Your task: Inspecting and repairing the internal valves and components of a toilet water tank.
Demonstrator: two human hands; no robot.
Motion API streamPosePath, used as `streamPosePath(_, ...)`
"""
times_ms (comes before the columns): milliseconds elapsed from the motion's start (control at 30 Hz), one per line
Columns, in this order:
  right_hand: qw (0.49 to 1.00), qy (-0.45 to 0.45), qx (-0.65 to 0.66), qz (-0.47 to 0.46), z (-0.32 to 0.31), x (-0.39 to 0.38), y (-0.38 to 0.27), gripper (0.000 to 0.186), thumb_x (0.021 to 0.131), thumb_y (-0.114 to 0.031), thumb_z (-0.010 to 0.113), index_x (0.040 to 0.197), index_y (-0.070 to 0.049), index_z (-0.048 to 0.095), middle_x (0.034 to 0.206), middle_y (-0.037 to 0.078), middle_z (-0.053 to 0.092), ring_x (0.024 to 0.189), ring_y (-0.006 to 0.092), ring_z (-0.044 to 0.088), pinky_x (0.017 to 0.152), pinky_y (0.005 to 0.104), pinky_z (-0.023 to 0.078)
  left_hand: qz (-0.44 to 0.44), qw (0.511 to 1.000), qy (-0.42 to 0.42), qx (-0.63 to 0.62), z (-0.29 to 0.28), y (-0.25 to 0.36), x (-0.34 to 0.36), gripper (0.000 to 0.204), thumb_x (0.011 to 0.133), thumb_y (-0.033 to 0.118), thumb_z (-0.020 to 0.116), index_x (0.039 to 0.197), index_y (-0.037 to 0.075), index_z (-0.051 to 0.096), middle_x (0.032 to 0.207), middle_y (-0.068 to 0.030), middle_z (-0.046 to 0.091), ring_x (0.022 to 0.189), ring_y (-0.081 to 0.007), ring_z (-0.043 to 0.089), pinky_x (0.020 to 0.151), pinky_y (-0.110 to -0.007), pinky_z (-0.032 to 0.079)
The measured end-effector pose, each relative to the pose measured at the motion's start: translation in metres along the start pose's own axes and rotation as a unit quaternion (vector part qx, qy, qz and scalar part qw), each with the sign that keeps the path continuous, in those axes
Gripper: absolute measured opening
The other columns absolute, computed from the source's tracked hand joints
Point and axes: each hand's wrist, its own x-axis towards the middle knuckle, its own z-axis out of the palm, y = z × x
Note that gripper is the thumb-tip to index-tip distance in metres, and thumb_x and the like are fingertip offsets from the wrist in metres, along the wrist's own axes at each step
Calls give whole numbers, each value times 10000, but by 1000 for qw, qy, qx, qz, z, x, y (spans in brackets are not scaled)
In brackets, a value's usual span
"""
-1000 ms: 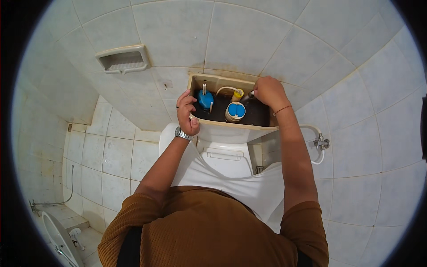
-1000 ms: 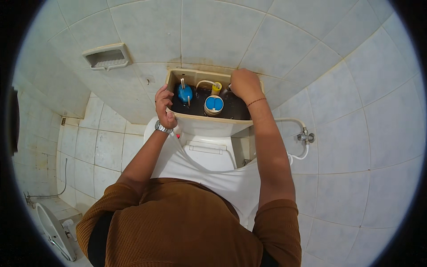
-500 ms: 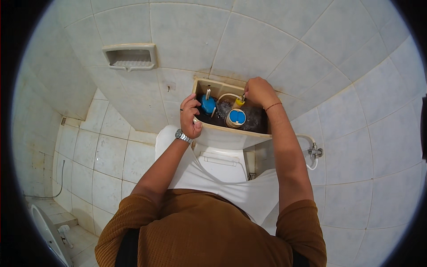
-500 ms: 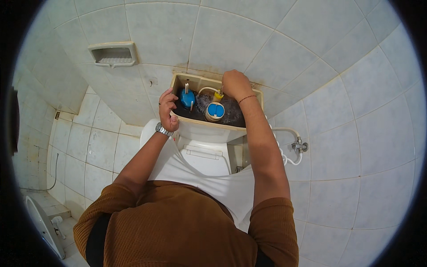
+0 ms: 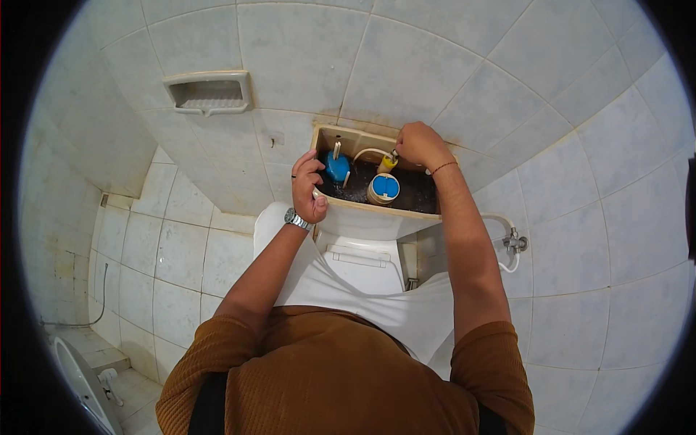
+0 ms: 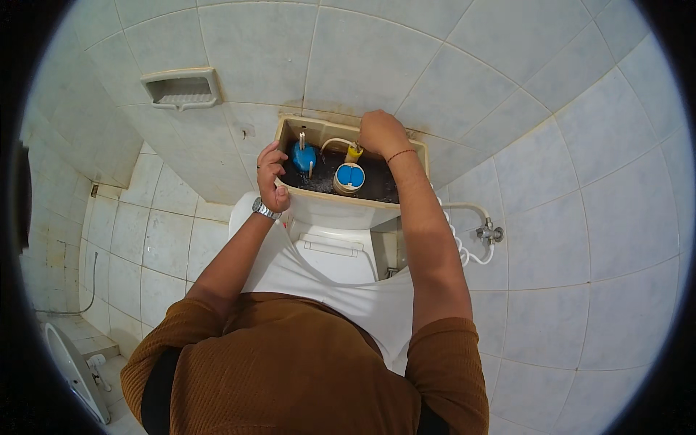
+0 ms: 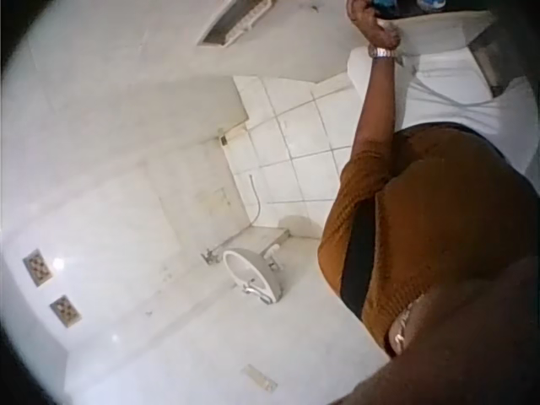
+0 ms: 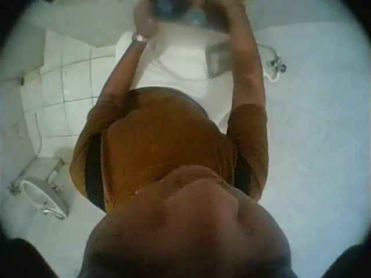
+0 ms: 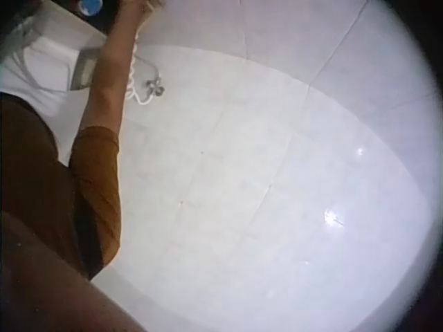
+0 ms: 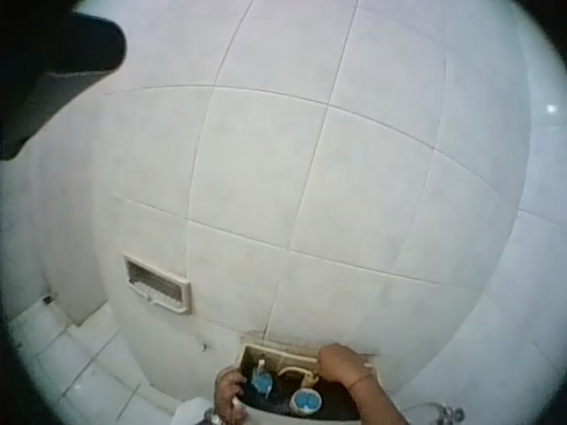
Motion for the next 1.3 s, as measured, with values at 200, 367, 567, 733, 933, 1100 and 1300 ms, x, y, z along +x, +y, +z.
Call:
streamPosePath(200, 1000, -7, 10, 4, 0, 1, 2, 174, 778, -145, 622, 852, -50, 749, 859, 212, 691, 815, 379, 670, 770, 446, 545, -2, 1000, -4, 1, 0, 2, 2, 451, 944, 492, 396, 844, 56, 451, 1054, -198, 590, 1216, -453, 502, 1010, -520, 363)
streamPosePath(367, 1000, -14, 15, 3, 3, 4, 6, 173, 782, -144, 620, 849, -43, 745, 857, 213, 691, 812, 378, 669, 761, 447, 545, -1, 1000, 0, 1, 1, 2, 1, 461, 945, 501, 394, 841, 56, 454, 1055, -195, 589, 1218, -451, 502, 1008, -518, 367)
streamPosePath(567, 1000, 0, -20, 17, 4, -8, 13, 157, 758, -156, 643, 814, -49, 743, 842, 220, 688, 769, 389, 668, 743, 460, 545, -1, 1000, -4, 5, 1, 0, -2, 467, 945, 505, 393, 844, 55, 461, 1053, -197, 589, 1220, -450, 501, 1005, -516, 371)
streamPosePath(733, 996, 12, -42, 82, 7, -48, 30, 162, 743, -162, 659, 815, -44, 745, 882, 224, 693, 835, 390, 676, 766, 474, 548, -3, 1000, -7, -1, 2, -1, -1, 467, 948, 504, 393, 841, 53, 459, 1046, -200, 588, 1220, -451, 500, 1005, -512, 375)
streamPosePath(933, 991, -98, -54, 78, 88, -55, 34, 219, 758, -145, 641, 904, -17, 743, 1007, 229, 695, 933, 379, 684, 822, 467, 553, 2, 1000, -1, 3, -2, 1, 0, 485, 934, 516, 431, 857, 40, 479, 1055, -211, 593, 1200, -472, 514, 996, -519, 388)
streamPosePath(1100, 985, -148, -33, 81, 92, -51, 28, 242, 761, -108, 612, 940, -14, 745, 1044, 239, 688, 955, 378, 685, 841, 450, 553, -6, 1000, -14, 5, -1, 5, 2, 453, 945, 489, 413, 862, 47, 463, 1068, -208, 587, 1229, -462, 492, 1015, -525, 372)
streamPosePath(1300, 988, -123, -64, 73, 102, -55, 29, 221, 787, -115, 632, 954, -46, 760, 1050, 212, 704, 964, 353, 696, 828, 447, 558, -9, 999, -31, 11, -4, 4, 1, 428, 957, 470, 390, 866, 56, 447, 1080, -201, 583, 1262, -452, 470, 1041, -537, 352)
